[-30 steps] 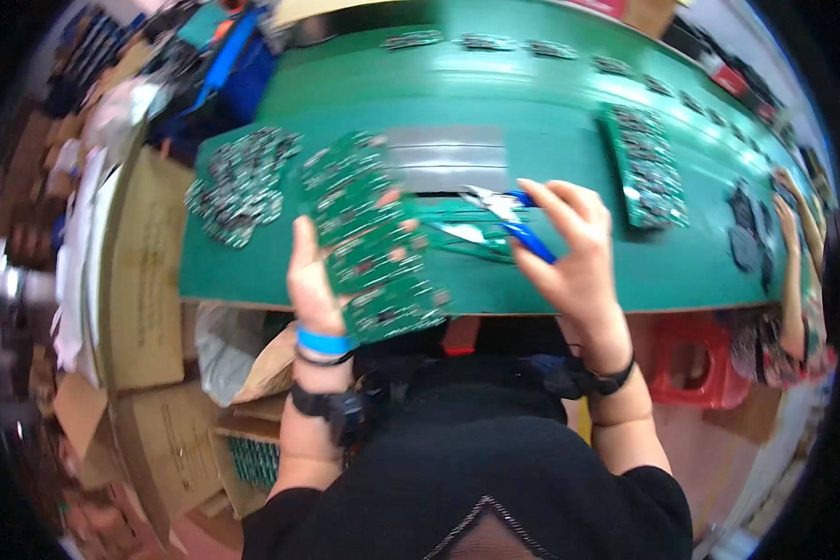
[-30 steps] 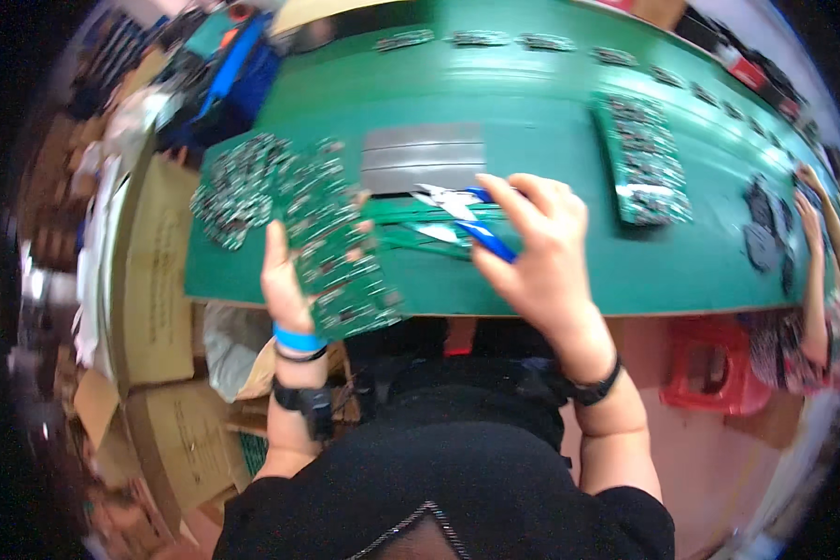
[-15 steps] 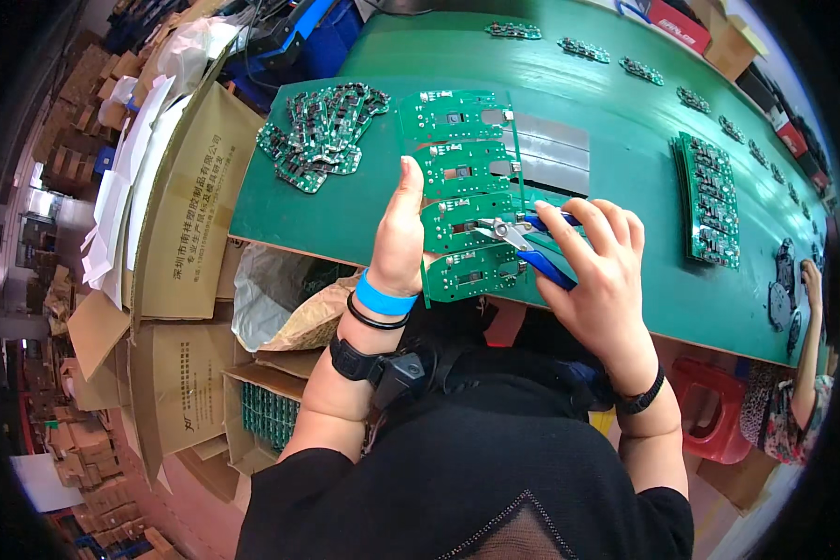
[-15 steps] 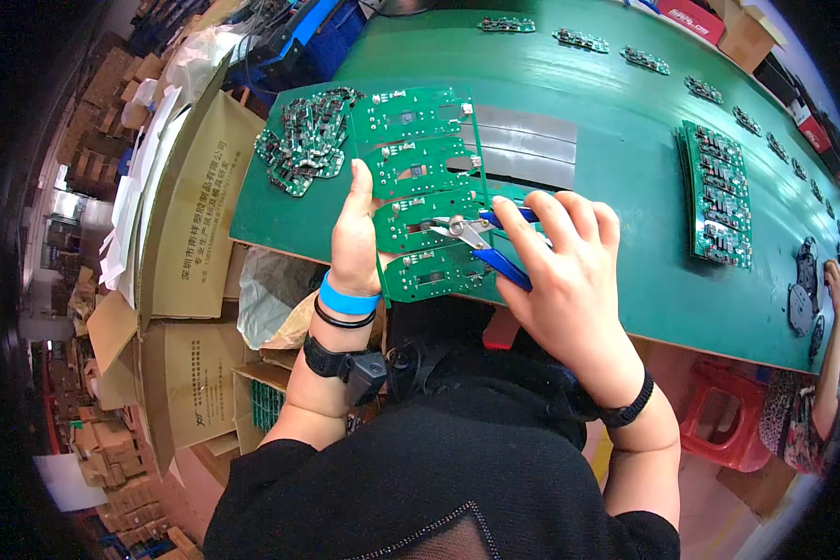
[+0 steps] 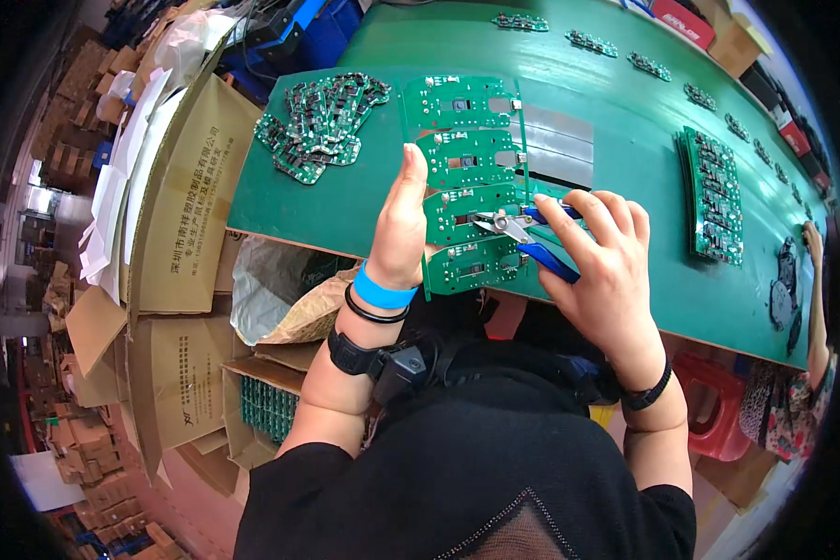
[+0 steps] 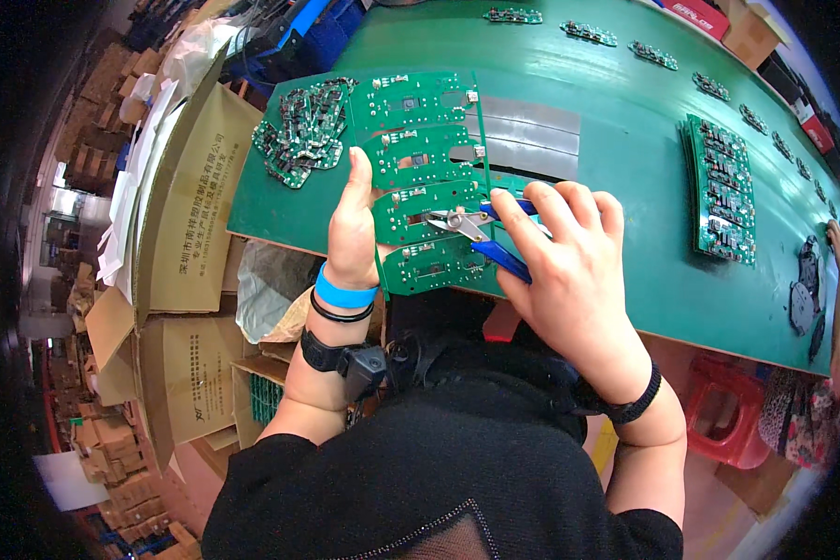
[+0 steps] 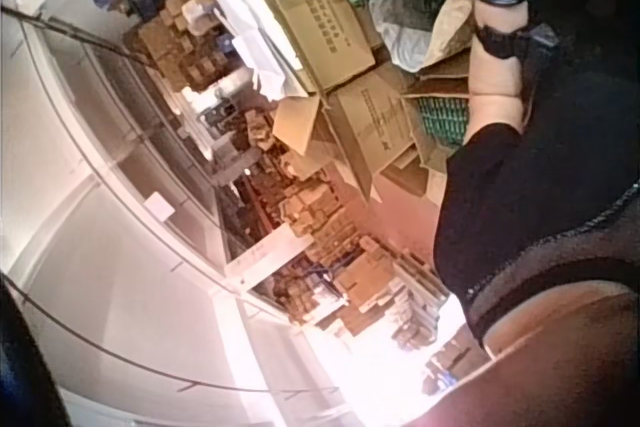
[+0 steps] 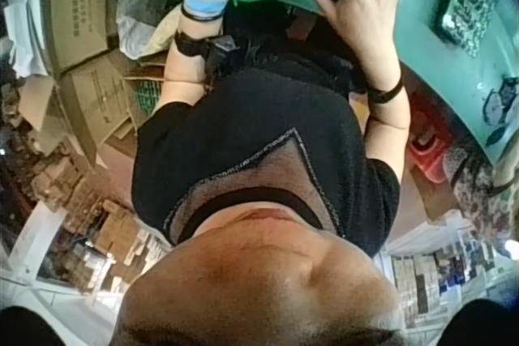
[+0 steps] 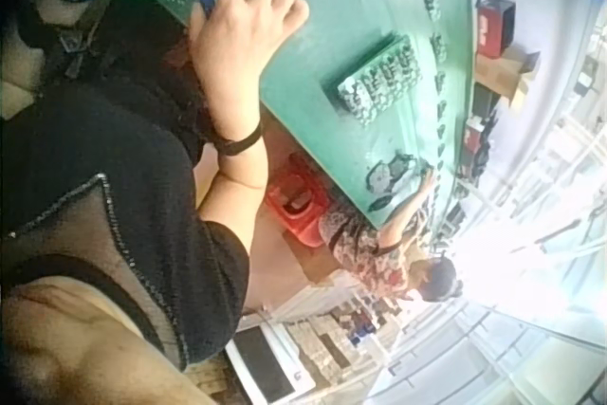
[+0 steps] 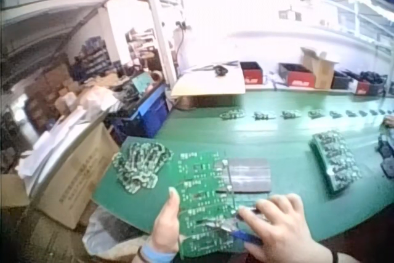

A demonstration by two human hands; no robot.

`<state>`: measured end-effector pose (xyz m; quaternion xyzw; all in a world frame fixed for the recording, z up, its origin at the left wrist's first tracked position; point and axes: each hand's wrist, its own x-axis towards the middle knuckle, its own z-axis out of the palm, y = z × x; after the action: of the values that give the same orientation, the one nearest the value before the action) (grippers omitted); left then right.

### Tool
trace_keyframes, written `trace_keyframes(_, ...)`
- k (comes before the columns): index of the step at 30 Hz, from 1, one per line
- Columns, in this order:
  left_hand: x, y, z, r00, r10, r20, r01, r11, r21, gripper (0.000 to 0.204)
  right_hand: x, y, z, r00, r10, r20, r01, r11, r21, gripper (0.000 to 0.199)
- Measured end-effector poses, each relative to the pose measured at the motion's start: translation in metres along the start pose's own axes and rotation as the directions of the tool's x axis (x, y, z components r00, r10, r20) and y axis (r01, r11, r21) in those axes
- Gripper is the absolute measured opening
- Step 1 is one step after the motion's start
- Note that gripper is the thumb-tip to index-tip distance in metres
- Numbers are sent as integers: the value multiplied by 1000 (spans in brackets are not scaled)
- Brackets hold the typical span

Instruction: The person uses a pair of blue-handled pliers to trim the edges of green circuit boards. They hold the boards in their left hand and carefully cut away excess material along the perimeter. The trimmed boards are then placed into a stack on the table.

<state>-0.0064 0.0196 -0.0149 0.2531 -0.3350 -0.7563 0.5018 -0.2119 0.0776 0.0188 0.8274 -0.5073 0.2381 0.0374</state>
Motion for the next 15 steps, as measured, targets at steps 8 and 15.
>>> trace_keyframes(8,1,1,2,1000,-30,-8,30,1000,7,70,2,-3,-5,1000,-13,-3,13,998,-57,65)
trace_keyframes(15,2,3,4,999,-42,-29,42,999,-12,73,-1,1,1,1000,-21,-20,20,999,-41,64)
